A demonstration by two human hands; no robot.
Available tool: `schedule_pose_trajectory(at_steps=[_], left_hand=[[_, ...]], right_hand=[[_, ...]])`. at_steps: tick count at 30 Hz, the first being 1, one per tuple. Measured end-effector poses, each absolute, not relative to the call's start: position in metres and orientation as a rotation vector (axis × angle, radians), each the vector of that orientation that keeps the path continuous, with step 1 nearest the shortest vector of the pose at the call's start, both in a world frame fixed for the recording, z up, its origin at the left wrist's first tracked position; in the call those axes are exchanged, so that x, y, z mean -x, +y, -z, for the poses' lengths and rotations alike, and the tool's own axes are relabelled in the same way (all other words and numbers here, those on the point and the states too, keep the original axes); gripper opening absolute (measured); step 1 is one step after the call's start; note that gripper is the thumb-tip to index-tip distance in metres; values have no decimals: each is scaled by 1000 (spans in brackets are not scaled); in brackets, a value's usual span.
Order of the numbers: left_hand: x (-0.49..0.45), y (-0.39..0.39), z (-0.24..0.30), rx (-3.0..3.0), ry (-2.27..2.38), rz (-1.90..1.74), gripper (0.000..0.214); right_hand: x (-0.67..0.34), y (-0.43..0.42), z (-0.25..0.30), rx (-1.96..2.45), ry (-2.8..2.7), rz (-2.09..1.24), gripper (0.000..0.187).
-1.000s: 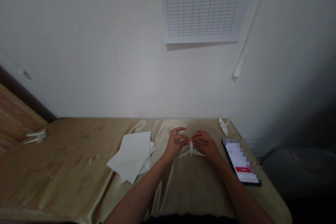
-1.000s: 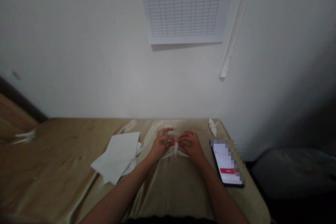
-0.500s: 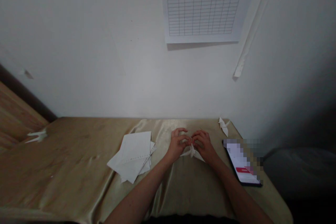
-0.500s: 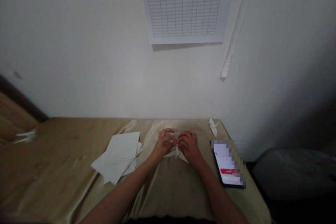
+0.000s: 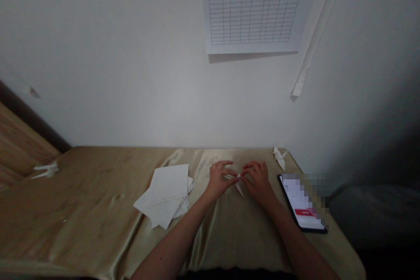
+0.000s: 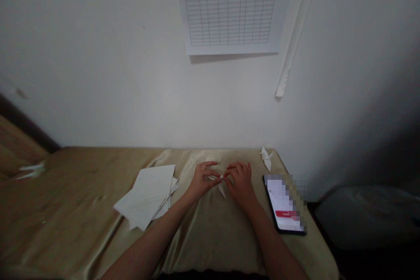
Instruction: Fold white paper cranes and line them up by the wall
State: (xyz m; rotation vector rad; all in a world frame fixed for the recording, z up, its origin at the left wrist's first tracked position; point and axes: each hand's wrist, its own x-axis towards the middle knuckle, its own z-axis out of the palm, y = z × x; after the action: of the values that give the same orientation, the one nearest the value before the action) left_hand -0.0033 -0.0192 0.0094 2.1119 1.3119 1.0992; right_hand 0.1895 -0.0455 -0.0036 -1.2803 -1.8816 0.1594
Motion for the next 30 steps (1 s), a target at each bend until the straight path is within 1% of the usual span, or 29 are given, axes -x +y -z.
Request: schedule_pose_trajectory(at_steps=[4,11,13,16,17,21,25,30], left_hand=[[4,-17,-8,-2096,1317,-1133,13],[2,-19,-7,-2068,1359,-1179,14],[1,-20,-7,-2068,1350,-1188,14],[1,-21,-8,-2063,1338,-1202,13],[1,-22,-8,-2060,1339,-1204,13],[0,-22,-8,-2041,1347,-1206,13],[-1,-22,-9,-2014,1341,-1223,14],[1,-22,-12,-2020,1341,-1221,10]], right_hand=[[-190,-42,7,1233,-1765,-285,24],[-190,-41,4,1151,-1679,-519,16],[-190,-42,4,1180,-1623,-578,17],[-189,-42,5,1208,-1568,-639,27],[-189,-42,5,1211,-1570,-648,28],[-188,-42,3,1204,-1607,-634,20],[-188,-43,1,1206,-1604,-590,19],[-190,-40,3,1201,-1665,-528,17]])
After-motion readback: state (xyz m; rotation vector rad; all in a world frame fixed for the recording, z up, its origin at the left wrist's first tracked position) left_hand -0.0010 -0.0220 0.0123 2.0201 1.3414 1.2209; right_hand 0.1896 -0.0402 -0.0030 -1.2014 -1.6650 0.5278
